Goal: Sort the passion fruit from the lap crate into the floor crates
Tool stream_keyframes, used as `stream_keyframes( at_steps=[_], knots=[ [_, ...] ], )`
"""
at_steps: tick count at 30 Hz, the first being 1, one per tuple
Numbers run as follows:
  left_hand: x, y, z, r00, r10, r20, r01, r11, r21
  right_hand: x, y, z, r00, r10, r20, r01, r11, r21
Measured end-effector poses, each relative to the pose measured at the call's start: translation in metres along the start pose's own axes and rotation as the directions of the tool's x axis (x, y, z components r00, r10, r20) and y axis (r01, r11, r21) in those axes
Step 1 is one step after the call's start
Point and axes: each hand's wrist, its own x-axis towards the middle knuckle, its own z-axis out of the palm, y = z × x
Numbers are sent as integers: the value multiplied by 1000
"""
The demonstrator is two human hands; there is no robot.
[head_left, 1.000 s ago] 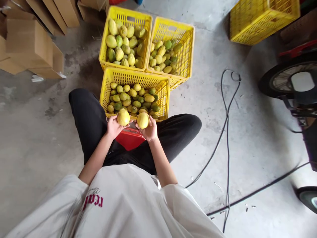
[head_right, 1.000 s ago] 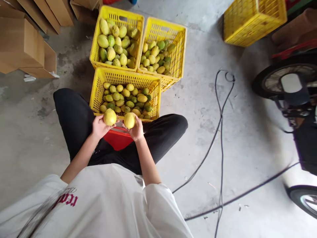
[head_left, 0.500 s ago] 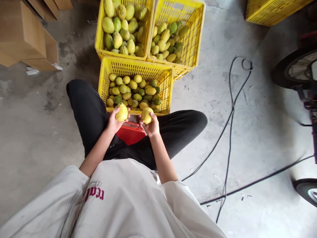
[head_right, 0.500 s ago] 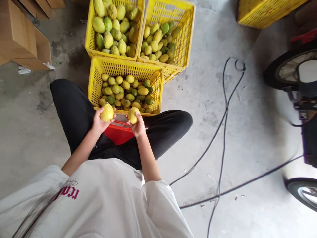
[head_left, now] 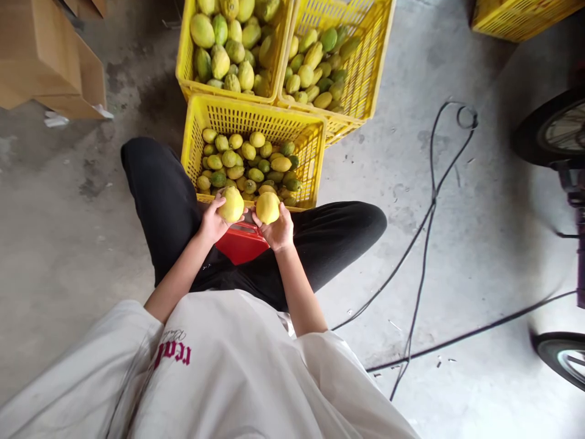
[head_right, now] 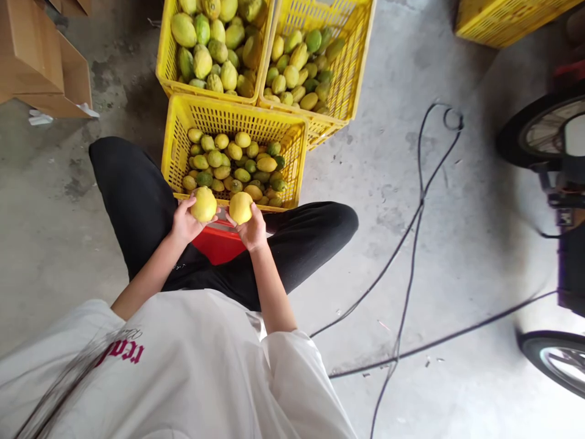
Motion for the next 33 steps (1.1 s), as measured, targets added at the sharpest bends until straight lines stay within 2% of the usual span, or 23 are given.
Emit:
stream_keyframes(
  at_steps=[3, 6, 10, 14, 19, 22, 27, 33],
  knots=[
    [-1, -2, 0, 998, -13, 67, 9, 998, 63, 0, 1, 0, 1000, 4, 4, -4, 1000, -20],
    [-2, -3, 0, 990, -58, 126, 44, 993, 108, -2, 1, 4, 998, 5, 68, -3, 1000, -28],
    [1, -5, -2, 983, -75, 167, 61, 994, 88, -5, -2, 8, 994, 33, 108, -32, 999, -6],
    [11, -9, -13, 967, 22, 253, -38, 997, 62, -4, -5, 3, 996, 43, 75, -48, 996, 73],
    [24, -17, -29, 932, 115, 343, -171, 975, 139, 2, -1, -2, 999, -4, 45, -1, 994, 106],
    [26, -20, -33, 933, 90, 347, -166, 967, 195, 5, 3, -3, 1000, -27, 12, 26, 997, 79],
    [24, -21, -30, 938, 83, 338, -153, 971, 184, 9, 6, -2, 999, 20, -49, -19, 999, 31],
    [26, -22, -22, 979, 16, 204, -47, 988, 147, 11, 6, -5, 986, 48, -159, -36, 996, 77]
  ],
)
